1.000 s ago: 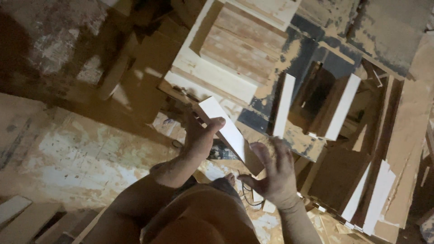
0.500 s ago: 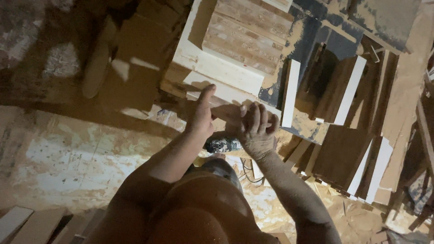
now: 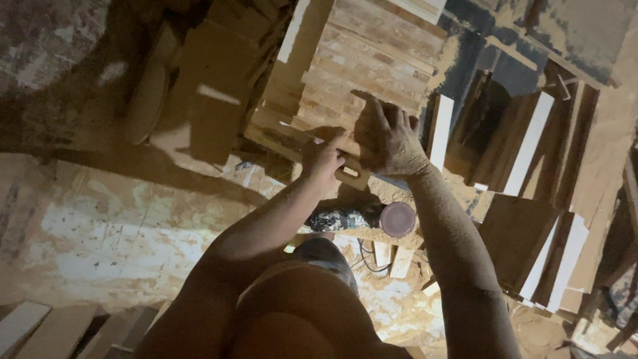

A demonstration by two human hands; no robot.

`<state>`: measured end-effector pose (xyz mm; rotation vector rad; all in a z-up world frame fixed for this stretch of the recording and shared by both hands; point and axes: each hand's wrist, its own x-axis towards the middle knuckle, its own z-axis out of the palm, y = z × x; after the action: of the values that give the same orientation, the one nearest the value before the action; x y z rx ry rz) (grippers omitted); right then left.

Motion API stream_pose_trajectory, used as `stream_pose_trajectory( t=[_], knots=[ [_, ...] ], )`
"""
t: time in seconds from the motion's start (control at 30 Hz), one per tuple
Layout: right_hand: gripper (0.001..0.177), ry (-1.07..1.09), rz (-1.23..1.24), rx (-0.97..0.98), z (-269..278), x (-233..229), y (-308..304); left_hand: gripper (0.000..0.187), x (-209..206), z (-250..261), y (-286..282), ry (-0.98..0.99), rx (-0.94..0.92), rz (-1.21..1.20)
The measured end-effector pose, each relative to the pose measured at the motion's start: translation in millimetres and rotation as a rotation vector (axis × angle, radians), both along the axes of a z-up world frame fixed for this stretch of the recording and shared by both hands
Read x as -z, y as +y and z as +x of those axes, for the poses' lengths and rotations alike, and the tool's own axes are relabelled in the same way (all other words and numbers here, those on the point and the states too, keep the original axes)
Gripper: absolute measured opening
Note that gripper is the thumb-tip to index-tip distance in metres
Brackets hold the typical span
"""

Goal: The person stacks thin wooden planks on a table saw, arranging them into a neat pile. They pick up individual planks from the floor and the table surface, aligning them carefully with the existing stack.

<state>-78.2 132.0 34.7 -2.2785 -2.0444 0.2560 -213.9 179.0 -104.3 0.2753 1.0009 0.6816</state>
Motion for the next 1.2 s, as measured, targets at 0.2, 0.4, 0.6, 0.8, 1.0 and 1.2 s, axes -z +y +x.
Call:
stream_pose_trajectory(
  t=[0.2, 0.4, 0.6, 0.8, 1.0, 1.2],
  knots=[
    [0.158, -0.008, -0.159, 0.049, 19, 13, 5, 0.12, -52, 3, 9, 0.116, 0.008, -0.087],
    [0.156, 0.213, -0.096, 0.029, 34, 31, -23, 0.11, 36, 4, -5, 0.116, -0.034, -0.103],
    [0.051, -0.01, 0.556, -0.054, 76, 104, -58, 0.087, -23, -93, -28, 0.19, 0.023, -0.066],
    [0.071, -0.195, 0.452, -0.09, 31, 115, -44, 0.074, -6, -145, -38, 0.137, 0.115, -0.13],
    [0.065, -0.302, 0.505, -0.006, 23, 121, -27, 0.064, 28, -156, -32, 0.113, 0.131, -0.141],
    [0.058, -0.172, 0.425, 0.128, 14, 110, -30, 0.054, 22, -155, -21, 0.125, 0.122, -0.075]
  ],
)
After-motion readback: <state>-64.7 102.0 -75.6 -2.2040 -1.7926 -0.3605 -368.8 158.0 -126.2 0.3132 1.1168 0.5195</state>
